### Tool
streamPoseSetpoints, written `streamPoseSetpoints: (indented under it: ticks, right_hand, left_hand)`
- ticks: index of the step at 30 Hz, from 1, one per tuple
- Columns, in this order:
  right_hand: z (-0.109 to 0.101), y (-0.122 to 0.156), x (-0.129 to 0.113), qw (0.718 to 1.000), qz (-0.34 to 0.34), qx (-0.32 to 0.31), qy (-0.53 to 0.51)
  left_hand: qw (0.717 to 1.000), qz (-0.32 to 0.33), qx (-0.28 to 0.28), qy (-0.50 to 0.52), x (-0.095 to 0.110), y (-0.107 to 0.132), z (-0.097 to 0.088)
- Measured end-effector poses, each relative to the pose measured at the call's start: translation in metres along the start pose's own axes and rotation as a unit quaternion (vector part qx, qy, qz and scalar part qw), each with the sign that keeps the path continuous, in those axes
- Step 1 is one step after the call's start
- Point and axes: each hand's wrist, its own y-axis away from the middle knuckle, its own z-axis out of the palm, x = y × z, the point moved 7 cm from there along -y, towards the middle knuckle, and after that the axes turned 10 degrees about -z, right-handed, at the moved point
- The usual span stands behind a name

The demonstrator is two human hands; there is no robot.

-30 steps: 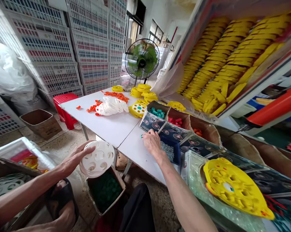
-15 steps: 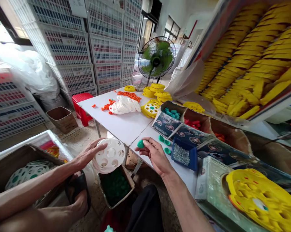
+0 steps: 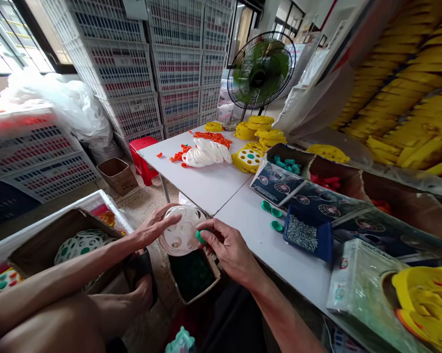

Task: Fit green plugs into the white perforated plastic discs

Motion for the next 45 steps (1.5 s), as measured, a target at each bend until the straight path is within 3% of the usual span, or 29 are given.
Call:
streamPoseSetpoints:
  ticks: [4, 10, 20, 28, 34, 37, 41, 45]
  right_hand:
    - [0.004, 0.002, 0.003, 1.0, -0.003, -0.003, -0.007]
    - [0.005, 0.002, 0.013, 0.998, 0.003, 0.063, -0.024]
    - [0.008, 0.004, 0.017, 0.997, 0.011, 0.081, 0.003]
    - [0.011, 0.002, 0.01, 0.995, -0.056, 0.075, 0.023]
    - [0.008, 0.002, 0.021, 0.996, 0.021, 0.08, 0.042]
    - [0.004, 0.001, 0.017, 0.991, 0.004, 0.084, 0.101]
    - [-0.007, 0.0, 0.007, 0.965, -0.039, 0.131, 0.222]
    - [-0.012, -0.002, 0.006, 0.965, -0.062, 0.121, 0.223]
  left_hand:
    - [0.998, 0.026, 0.015, -0.055, 0.004, 0.001, 0.001]
    - [0.996, 0.046, 0.017, -0.078, 0.008, 0.002, 0.006]
    - [0.988, 0.071, 0.008, -0.134, 0.014, 0.004, 0.012]
    - [0.984, 0.066, -0.005, -0.168, 0.013, 0.004, 0.015]
    - [0.982, 0.071, -0.011, -0.177, 0.014, 0.005, 0.016]
    - [0.982, 0.072, -0.009, -0.174, 0.015, 0.006, 0.016]
    - [0.985, 0.079, -0.012, -0.153, 0.018, 0.008, 0.015]
    - [0.988, 0.083, -0.023, -0.13, 0.022, 0.01, 0.015]
